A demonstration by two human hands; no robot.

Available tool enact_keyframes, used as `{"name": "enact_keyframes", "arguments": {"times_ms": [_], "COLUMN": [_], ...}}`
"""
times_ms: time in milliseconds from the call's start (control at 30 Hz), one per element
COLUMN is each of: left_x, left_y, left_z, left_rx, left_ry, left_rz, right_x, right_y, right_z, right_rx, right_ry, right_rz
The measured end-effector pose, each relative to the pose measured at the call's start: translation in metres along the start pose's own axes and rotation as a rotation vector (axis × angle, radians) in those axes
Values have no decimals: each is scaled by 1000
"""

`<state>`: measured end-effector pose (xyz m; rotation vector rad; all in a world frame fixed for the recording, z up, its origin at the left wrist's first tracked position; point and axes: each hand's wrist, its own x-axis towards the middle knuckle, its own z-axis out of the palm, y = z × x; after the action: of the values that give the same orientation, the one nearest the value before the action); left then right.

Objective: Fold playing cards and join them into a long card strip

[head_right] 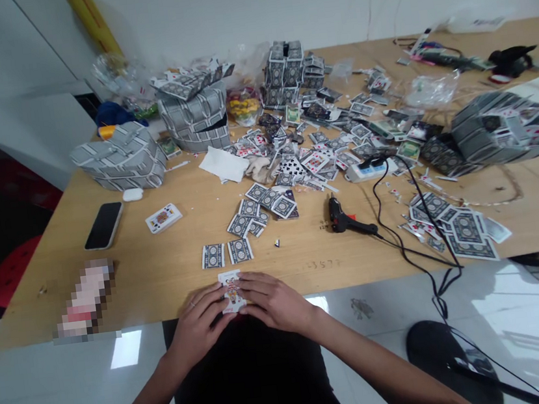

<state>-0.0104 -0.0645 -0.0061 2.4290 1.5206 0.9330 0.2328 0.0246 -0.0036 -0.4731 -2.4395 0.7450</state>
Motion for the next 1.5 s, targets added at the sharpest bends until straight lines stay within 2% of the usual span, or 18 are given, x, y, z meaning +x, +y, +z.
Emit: {"name": "enact_keyframes", "arguments": {"times_ms": [900, 1333, 1500], "left_x": [4, 1, 4], "left_y": [2, 1, 4], "left_z": [-2, 1, -2], "left_rx": [10, 16, 6], "left_ry": [31, 4, -10], "left_rz": [19, -2, -21], "right_x": [-1, 2, 2], "right_y": [1, -2, -3], "right_z": [2, 2, 1], "right_rx": [3, 24, 27], "right_ry": [5, 24, -6], "right_rz": [13, 36, 53]}}
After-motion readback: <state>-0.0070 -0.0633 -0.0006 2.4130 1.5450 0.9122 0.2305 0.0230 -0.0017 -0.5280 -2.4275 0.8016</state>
